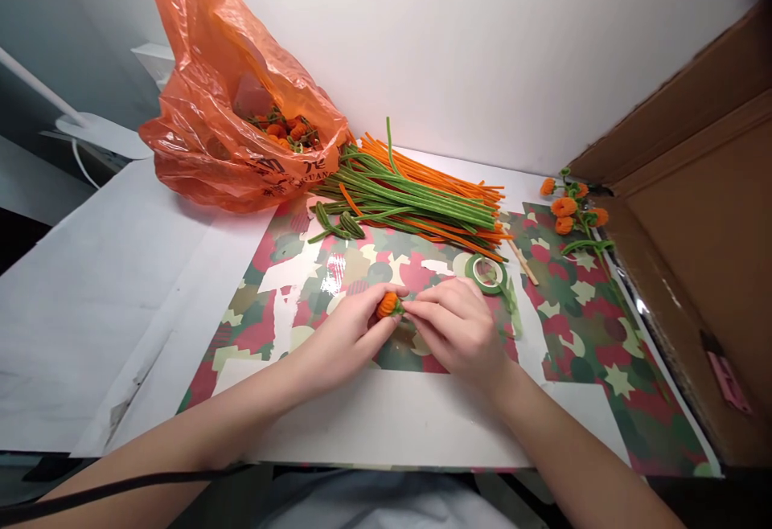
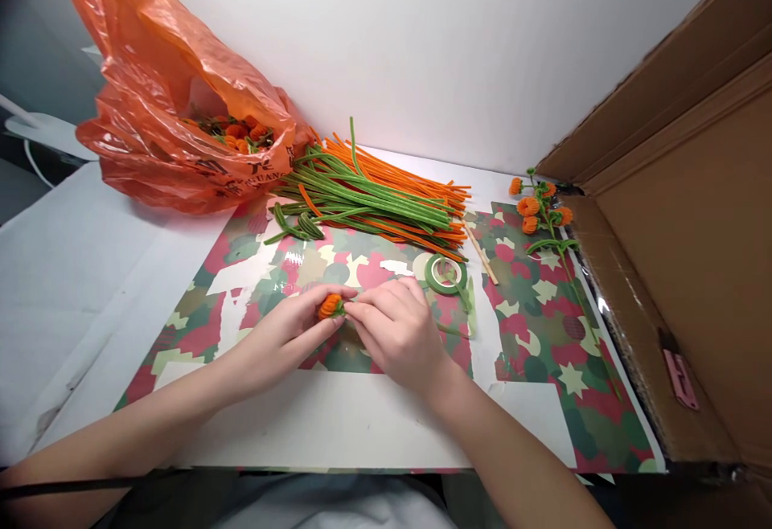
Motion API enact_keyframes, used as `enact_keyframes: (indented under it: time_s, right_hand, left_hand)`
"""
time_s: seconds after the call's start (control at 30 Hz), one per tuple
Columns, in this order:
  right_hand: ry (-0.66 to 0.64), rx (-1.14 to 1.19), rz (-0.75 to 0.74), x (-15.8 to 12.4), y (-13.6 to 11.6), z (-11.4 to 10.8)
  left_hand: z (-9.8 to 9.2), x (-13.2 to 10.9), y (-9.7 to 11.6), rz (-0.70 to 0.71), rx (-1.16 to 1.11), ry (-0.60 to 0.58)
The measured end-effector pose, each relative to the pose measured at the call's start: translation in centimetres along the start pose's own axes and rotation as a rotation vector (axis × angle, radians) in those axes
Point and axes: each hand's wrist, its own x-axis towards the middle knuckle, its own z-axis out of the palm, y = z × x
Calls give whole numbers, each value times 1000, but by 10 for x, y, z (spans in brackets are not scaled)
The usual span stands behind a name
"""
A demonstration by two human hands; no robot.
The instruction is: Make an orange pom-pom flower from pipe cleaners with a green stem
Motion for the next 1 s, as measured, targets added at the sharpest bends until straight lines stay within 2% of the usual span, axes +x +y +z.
enact_keyframes:
  time_s: [0.13, 0.23, 0.33, 0.4, 0.53, 0.63, 0.7, 0.8, 0.9, 1.0]
  right_hand:
    - [-50, 14, 138, -1, -3, 3]
    - [-118, 188, 398, -1, -7, 5]
    - [-220, 471, 751, 2, -9, 4]
    - [-278, 676, 931, 4, -8, 2]
    - [-423, 1160, 1150, 4, 1, -1]
    - [-517, 1480, 1272, 0, 6, -1]
    - [-493, 1631, 1266, -2, 6, 1]
    - [-382, 1741, 1081, -3, 3, 6]
    - [-298, 1655, 899, -3, -1, 10]
    - [-224, 1482, 805, -3, -4, 12]
  left_hand:
    - [2, -1, -4, 48, 72, 43]
    - [5, -1, -8, 91, 190, 73]
    - [9, 0, -12, 202, 315, 98]
    - [12, 0, -15, 304, 401, 128]
    - [15, 0, -20, 512, 551, 188]
    - [10, 0, -18, 593, 585, 168]
    - [4, -1, -16, 574, 508, 164]
    - [-6, -1, -12, 484, 251, 178]
    - [-12, -1, -11, 454, -20, 152]
    - [-12, 0, -12, 560, -179, 144]
